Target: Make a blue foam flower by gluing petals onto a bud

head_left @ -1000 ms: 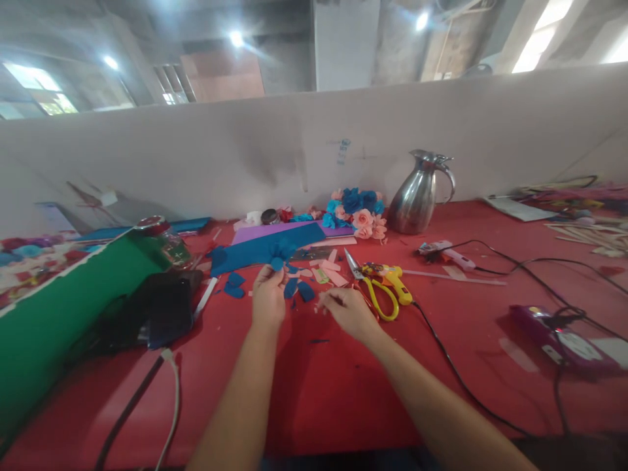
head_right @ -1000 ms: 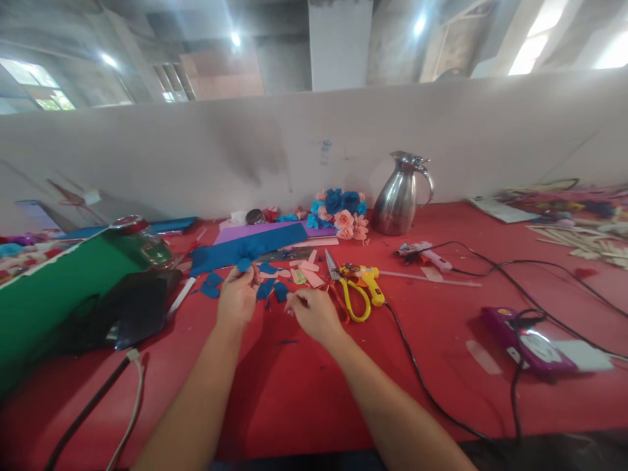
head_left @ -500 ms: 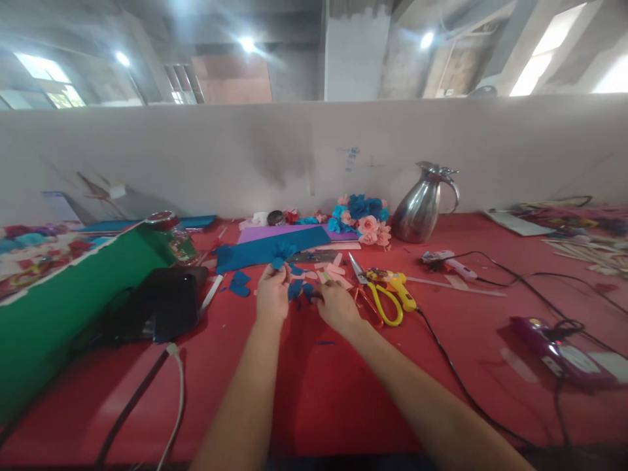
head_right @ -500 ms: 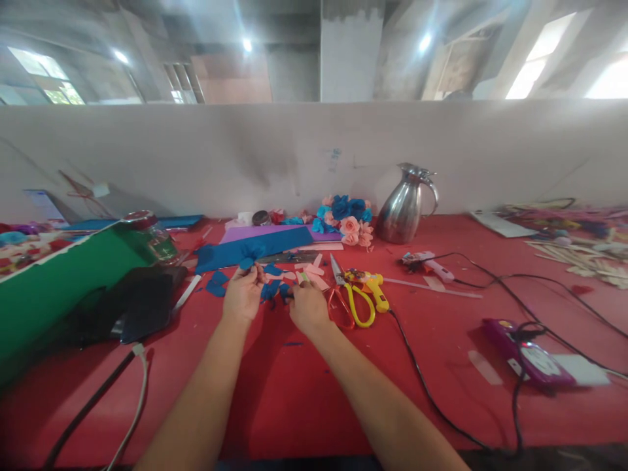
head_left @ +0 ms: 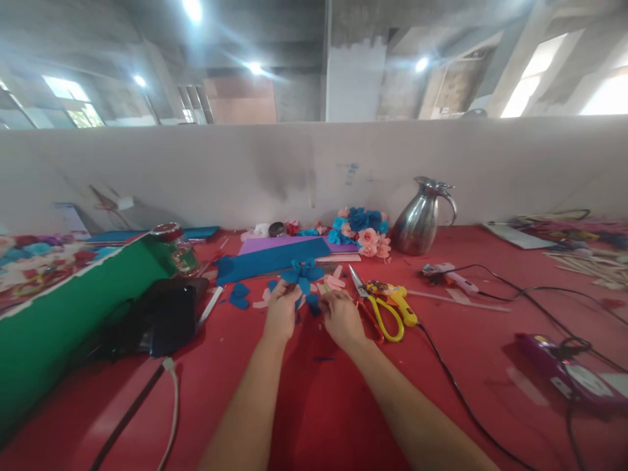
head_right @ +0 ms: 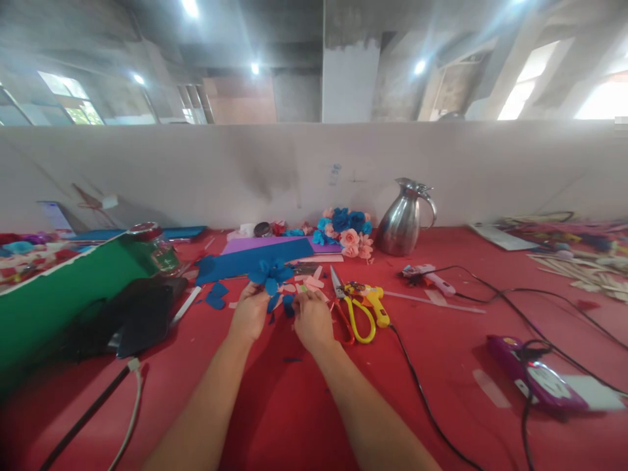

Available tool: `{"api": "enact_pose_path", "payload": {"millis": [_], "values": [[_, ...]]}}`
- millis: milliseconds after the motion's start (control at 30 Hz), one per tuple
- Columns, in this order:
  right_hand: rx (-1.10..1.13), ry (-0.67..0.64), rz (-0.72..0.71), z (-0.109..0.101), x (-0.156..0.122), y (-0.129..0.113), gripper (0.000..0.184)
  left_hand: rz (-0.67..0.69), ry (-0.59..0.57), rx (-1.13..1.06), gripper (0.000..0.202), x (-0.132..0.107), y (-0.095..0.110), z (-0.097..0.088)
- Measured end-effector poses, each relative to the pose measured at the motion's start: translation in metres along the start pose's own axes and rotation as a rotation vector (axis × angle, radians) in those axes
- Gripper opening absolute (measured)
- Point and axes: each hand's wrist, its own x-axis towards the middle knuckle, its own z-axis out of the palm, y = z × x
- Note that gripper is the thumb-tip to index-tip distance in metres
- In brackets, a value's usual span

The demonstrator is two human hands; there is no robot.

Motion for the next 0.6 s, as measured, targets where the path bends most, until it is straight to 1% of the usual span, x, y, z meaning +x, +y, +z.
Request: {"api": "enact_pose_path", "payload": {"millis": [67,133,200,267,333,433,600], "values": [[-0.047,-0.06,-0.076,0.002,0.0,0.0,0.015,0.035,-0.004,0.023,0.012,-0.001,-0.002,0.0],[-0.098,-0.106,-0.134,0.005,0.0,0.001,0.015,0.063,0.007,0.039,0.016,-0.001,-0.005,-0.001],[-0.109,-0.101,-0.149,0.007,0.0,0.002,0.016,0.061,0.011,0.048,0.016,0.0,-0.008,-0.002],[-0.063,-0.053,-0.119,0.007,0.0,0.004,0.016,0.038,-0.006,0.044,0.014,0.001,-0.009,-0.002],[0.018,0.012,-0.065,0.005,0.0,0.005,0.016,0.025,-0.034,0.03,0.011,0.001,-0.008,-0.001],[0.172,0.11,0.02,0.003,0.001,0.005,0.016,0.051,-0.05,0.007,0.011,-0.001,-0.003,0.002],[0.599,0.219,0.175,0.004,0.003,0.006,0.009,0.052,-0.025,-0.022,0.012,-0.001,0.0,0.005]]}}
